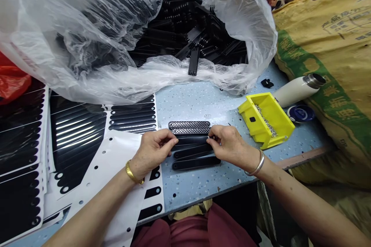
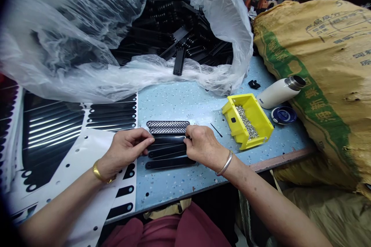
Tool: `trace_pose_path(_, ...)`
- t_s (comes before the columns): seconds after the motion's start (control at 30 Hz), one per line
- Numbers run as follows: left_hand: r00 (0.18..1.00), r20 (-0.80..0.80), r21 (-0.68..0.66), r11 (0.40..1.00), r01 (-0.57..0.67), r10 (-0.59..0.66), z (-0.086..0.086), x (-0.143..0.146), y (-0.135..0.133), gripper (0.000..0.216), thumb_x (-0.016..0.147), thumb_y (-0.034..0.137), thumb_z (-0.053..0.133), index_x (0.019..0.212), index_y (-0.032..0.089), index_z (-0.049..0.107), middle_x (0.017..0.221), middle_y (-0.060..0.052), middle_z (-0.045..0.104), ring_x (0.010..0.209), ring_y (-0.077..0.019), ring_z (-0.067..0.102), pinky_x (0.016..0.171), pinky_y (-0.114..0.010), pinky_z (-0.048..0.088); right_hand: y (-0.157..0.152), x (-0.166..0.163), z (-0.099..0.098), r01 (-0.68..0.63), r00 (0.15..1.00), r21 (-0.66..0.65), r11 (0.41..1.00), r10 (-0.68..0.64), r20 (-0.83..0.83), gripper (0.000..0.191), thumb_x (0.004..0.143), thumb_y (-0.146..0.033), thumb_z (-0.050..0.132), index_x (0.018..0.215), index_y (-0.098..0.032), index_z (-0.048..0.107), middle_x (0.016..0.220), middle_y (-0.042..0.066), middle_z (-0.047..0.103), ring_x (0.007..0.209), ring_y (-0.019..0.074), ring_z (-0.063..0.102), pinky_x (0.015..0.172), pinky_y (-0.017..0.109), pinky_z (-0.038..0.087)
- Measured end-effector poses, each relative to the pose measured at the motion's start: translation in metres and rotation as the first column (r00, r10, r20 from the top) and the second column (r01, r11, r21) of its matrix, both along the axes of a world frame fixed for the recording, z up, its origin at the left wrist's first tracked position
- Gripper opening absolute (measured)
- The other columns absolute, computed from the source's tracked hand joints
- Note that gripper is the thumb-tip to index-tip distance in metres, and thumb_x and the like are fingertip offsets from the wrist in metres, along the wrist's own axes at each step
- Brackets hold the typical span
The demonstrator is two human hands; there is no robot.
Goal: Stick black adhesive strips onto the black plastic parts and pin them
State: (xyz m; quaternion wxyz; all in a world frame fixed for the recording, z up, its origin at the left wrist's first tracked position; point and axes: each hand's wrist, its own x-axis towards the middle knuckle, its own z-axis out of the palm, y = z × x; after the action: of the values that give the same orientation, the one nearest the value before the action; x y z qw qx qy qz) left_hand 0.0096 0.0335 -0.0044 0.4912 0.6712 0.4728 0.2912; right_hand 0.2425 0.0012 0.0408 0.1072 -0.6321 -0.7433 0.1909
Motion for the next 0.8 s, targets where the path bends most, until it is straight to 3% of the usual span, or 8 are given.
trace_pose_path(0.43,1.0,-0.001,0.025,1.0,0.006,-0.006,0.0,0.0003,0.0013,0.013,0.08,0.024,0.061,0.07,0.016,0.064,0.054,0.004,0.058,0.042,-0.0068,0.056,0.041,-0.015,0.041,0.0035,-0.0033,0.0052,-0.011,0.998,-0.068,0.998,0.015,0.063,0.003,0.075,-0.013,0.061,0.072,-0.015,0.061,0.057,0.0,0.053,0.053,0.011,0.047,0.055,0.024,0.032)
trace_pose_path(0.8,0.999,-0.024,0.04,0.999,0.033,-0.032,-0.0004,-0.0013,0.0025,0.016,0.082,0.026,0.059,0.07,0.017,0.062,0.052,0.004,0.057,0.042,-0.0083,0.056,0.042,-0.017,0.042,0.0017,-0.0035,0.0018,0.03,0.999,-0.059,0.998,-0.03,-0.012,0.003,0.074,-0.013,0.058,0.074,-0.016,0.059,0.059,0.0,0.055,0.054,0.012,0.049,0.055,0.024,0.032)
